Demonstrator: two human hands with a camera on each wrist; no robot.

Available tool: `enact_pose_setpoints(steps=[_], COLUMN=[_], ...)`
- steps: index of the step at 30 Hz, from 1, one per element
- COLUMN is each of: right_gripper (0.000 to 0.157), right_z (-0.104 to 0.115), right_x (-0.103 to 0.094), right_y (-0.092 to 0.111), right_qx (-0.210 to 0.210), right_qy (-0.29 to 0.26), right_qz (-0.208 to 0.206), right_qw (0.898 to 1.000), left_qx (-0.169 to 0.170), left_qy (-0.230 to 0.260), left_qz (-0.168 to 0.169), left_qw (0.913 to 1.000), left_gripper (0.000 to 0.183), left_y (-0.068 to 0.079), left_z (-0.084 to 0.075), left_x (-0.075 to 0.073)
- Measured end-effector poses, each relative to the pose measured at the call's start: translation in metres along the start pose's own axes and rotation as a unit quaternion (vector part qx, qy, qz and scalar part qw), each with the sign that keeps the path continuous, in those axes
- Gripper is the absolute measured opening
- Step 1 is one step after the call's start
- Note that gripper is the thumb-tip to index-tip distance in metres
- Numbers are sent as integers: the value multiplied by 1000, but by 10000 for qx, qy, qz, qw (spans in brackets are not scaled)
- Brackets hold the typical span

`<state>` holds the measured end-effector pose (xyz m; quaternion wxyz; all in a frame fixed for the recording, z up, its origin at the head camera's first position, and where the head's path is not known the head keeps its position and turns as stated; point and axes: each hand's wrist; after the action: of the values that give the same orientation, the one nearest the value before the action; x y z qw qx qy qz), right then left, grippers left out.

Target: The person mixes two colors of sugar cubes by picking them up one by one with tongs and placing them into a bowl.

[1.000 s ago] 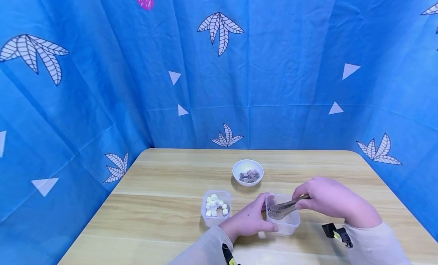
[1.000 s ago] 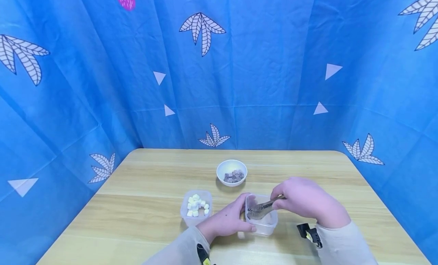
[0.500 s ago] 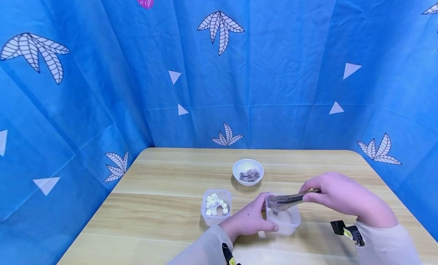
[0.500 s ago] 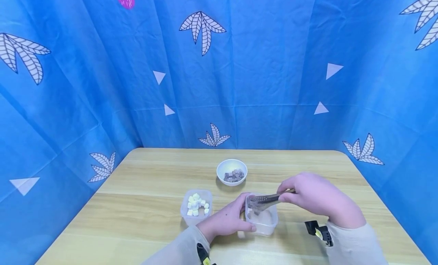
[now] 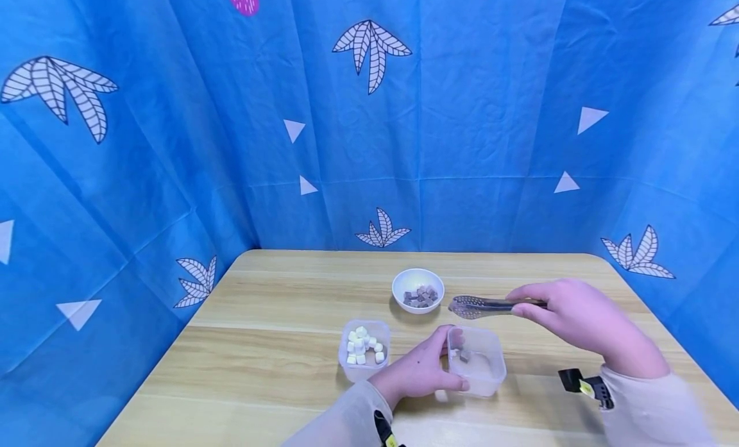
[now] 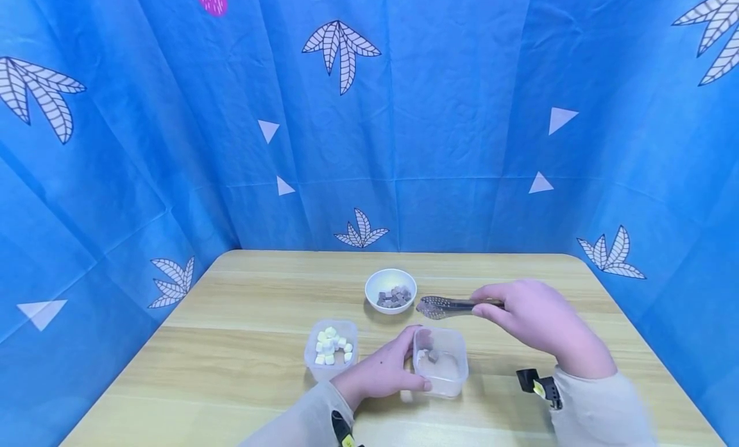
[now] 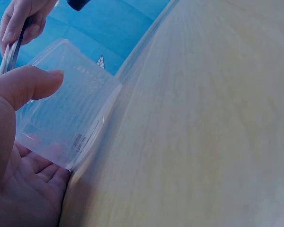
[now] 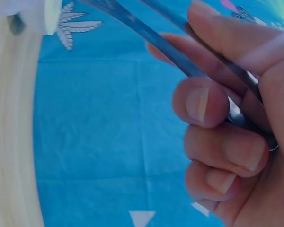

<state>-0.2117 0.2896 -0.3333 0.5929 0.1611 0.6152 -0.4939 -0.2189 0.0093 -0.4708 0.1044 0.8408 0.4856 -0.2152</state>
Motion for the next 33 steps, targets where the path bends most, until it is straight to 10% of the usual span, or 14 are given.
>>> enact_pose_setpoints(steps=[14, 33], right_gripper=[20, 22], right_z=[-1, -3], right_x=[50, 58], right_y=[-15, -17], right_qx=[222, 413], right_qy=[370, 407], right_qz=[-476, -383], right_qw=[9979, 9976], left_qx=[175, 232], left_qy=[248, 114], left_qz=[22, 32], left_qw=[9995, 9997], left_gripper=[85, 82], left_y=[-1, 0], left_z=[2, 1], left_x=[1, 0])
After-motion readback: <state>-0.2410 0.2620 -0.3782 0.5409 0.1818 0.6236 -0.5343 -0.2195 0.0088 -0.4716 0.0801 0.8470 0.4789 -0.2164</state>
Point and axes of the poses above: each hand's wrist, its own y-axis away from the middle knuckle, its own x-axis out of the palm, z = x × y, and after that the axes turned 8 degrees about -z, right-handed
